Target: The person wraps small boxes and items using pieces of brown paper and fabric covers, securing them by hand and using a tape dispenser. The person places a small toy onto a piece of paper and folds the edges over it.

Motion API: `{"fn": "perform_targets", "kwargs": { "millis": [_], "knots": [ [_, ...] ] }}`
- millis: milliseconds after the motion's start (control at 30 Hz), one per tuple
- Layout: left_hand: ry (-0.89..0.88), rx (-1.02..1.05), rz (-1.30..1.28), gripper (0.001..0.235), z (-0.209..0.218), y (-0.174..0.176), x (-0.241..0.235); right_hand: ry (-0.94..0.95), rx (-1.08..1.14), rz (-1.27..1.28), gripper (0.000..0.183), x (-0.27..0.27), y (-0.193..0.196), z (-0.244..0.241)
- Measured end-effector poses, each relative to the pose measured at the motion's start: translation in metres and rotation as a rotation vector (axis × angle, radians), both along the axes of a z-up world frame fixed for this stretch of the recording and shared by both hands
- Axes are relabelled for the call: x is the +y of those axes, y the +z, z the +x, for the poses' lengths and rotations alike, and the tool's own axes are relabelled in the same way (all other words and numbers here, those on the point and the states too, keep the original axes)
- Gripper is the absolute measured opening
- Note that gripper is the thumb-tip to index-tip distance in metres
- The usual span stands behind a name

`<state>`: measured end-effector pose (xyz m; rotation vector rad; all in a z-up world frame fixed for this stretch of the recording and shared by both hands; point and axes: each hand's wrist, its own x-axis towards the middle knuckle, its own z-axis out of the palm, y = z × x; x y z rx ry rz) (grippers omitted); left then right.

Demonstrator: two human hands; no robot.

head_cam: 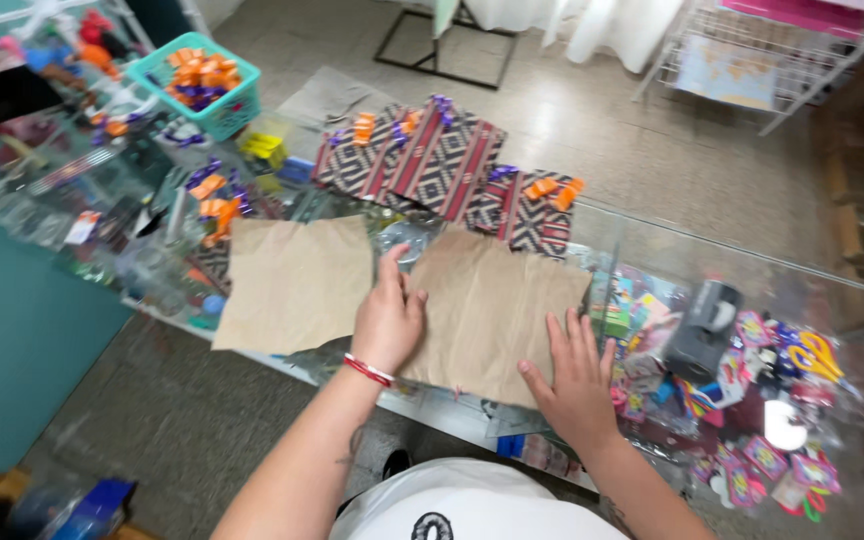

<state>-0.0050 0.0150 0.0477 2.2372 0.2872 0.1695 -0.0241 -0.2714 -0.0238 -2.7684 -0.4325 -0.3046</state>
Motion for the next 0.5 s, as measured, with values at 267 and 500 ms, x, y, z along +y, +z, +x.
{"fn": "perform_targets", "kwargs": {
  "millis": [267,500],
  "knots": [
    [0.377,-0.064,-0.148,0.07,-0.028,0.025,0.153,0.401,0.083,0.105,0.065,0.103,0.068,0.023],
    [0.45,0.134,-0.044,0.073,-0.033,-0.027,0.235,0.646,0.347,0.089,0.052,0.187,0.047,0.056]
  ]
}}
